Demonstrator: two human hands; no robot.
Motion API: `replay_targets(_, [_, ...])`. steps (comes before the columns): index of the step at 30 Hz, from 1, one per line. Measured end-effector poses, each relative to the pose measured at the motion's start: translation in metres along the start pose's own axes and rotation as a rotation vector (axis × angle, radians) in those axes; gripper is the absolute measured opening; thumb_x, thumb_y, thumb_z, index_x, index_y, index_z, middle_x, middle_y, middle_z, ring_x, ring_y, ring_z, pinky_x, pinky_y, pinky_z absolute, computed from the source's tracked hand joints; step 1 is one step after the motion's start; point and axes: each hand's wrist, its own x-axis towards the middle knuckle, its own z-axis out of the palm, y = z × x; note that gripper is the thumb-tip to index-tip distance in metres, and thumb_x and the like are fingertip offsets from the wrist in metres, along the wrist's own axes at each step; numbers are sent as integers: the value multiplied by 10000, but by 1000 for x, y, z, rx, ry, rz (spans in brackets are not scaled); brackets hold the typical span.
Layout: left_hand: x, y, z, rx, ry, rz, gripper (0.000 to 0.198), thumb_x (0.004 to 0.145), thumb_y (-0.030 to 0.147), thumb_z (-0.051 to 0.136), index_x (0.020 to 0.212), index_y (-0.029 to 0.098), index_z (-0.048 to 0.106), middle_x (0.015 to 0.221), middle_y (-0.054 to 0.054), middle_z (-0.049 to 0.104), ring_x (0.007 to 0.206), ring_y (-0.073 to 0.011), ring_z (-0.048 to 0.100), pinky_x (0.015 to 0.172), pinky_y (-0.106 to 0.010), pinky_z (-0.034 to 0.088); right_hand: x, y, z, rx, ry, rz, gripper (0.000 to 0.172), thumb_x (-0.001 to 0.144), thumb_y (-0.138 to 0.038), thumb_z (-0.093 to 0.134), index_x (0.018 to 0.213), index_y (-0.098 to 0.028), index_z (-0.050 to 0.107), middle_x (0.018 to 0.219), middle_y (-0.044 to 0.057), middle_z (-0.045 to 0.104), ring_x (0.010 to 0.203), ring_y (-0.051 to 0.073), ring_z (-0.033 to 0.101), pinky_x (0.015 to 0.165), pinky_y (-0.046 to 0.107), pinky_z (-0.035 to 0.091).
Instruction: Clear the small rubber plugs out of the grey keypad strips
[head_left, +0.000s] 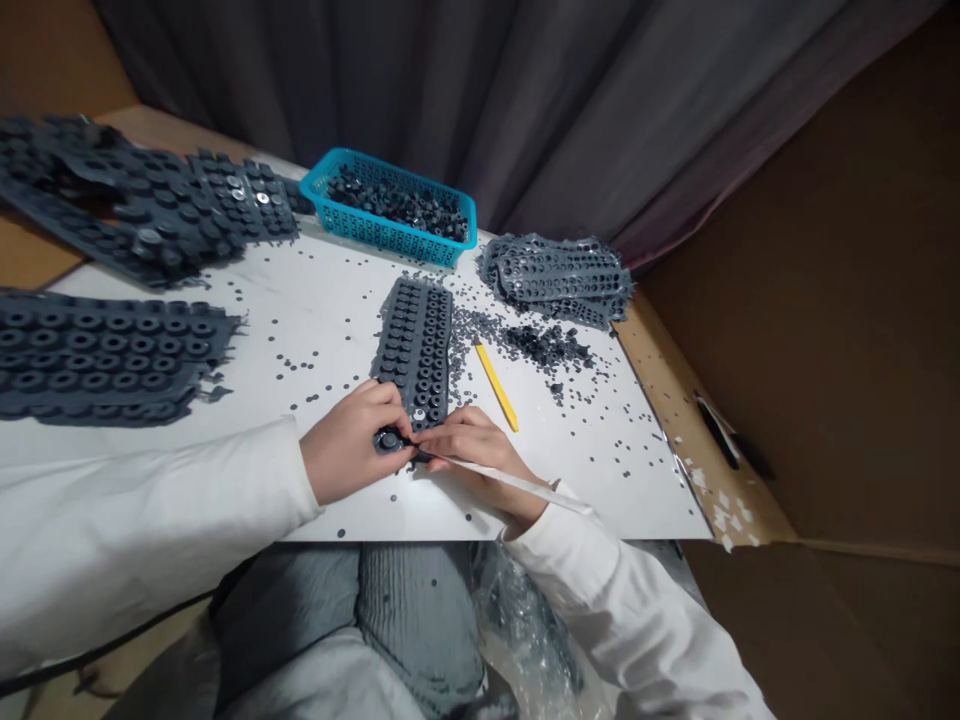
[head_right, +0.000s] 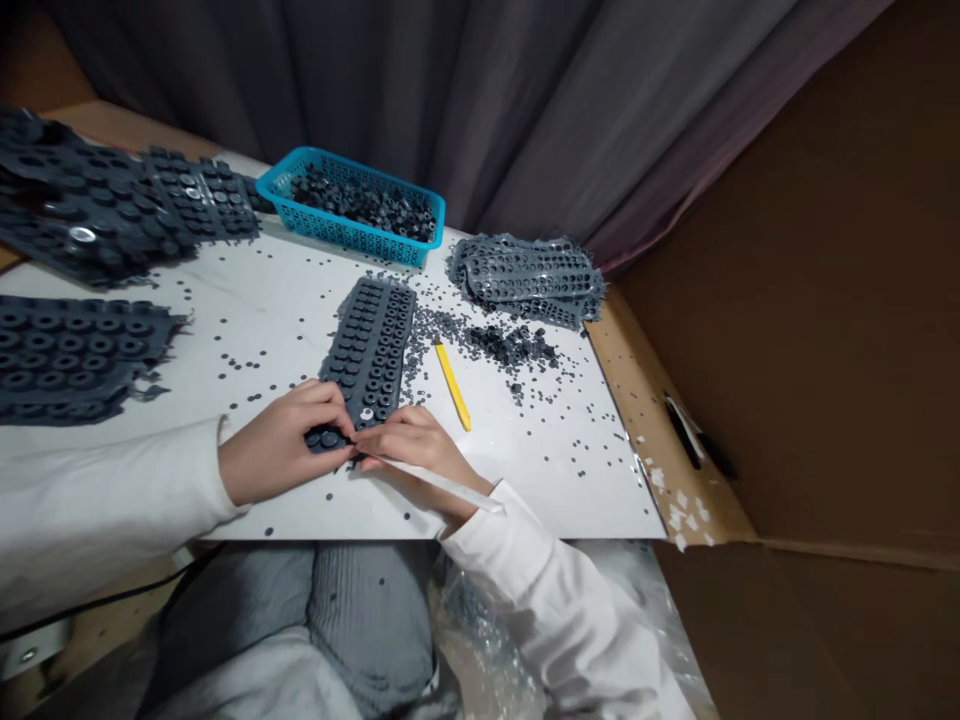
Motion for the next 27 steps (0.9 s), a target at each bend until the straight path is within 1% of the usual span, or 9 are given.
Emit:
replay_targets(2, [0,0,0,0,-6,1,73,772,210,606,713,182,641,767,-16,537,799,-184,499,717,-306,410,0,0,0,19,-2,14,189,908,-333,563,938,-191,685,1021,73,733,826,167,582,774,324,497])
replay_targets(6, [1,1,-1,11,-21,-12,118,793,238,583,712,184,649,773,-22,545,800,-188,497,714,-314,417,0,-3,0,40,13,28,227,915,-357,544,923,-180,685,996,89,739,768,158,588,729,319,488])
replay_targets(9, [1,1,-2,22,-26,-22,111,801,252,574,748,184,645,800,-26,554,815,-190,499,716,-317,427,-1,-6,1,63,22,41,244,924,-368,527,927,-182,684,993,93,741,752,156,603,708,320,477])
replay_targets(12, [1,1,-3,25,-37,-11,96,814,259,582,802,184,640,834,-29,563,826,-189,505,723,-317,430,0,-9,2,111,34,56,221,918,-371,536,918,-199,676,993,82,745,754,158,619,696,325,471])
replay_targets(14, [1,1,-4,18,-41,16,100,828,257,581,829,190,656,830,-29,562,821,-186,508,726,-316,427,1,-11,1,138,46,56,197,911,-364,550,914,-206,668,993,76,748,745,158,624,692,326,466])
replay_targets(17, [0,1,-4,10,-40,41,124,834,252,584,818,212,701,780,-22,549,784,-179,502,714,-310,419,1,-14,-2,147,41,75,201,913,-366,546,920,-204,664,992,81,747,744,158,628,695,326,472])
replay_targets(20, [1,0,-2,27,-54,28,117,814,259,620,803,224,731,766,-23,546,767,-178,500,706,-312,413,1,-15,-3,158,20,111,222,917,-380,534,917,-205,671,991,83,747,760,161,631,709,330,486])
replay_targets(24, [1,-1,-1,26,-54,4,92,784,251,654,801,217,738,771,-26,542,779,-184,503,707,-314,416,0,-16,-2,280,6,138,212,902,-384,565,902,-208,683,926,71,758,781,164,650,727,328,487])
replay_targets(27, [1,0,-3,22,-64,1,86,777,236,649,798,215,730,774,-24,544,781,-181,504,721,-313,420,-2,-16,-2,398,-6,244,234,886,-403,587,880,-195,694,881,71,754,778,163,651,699,307,504])
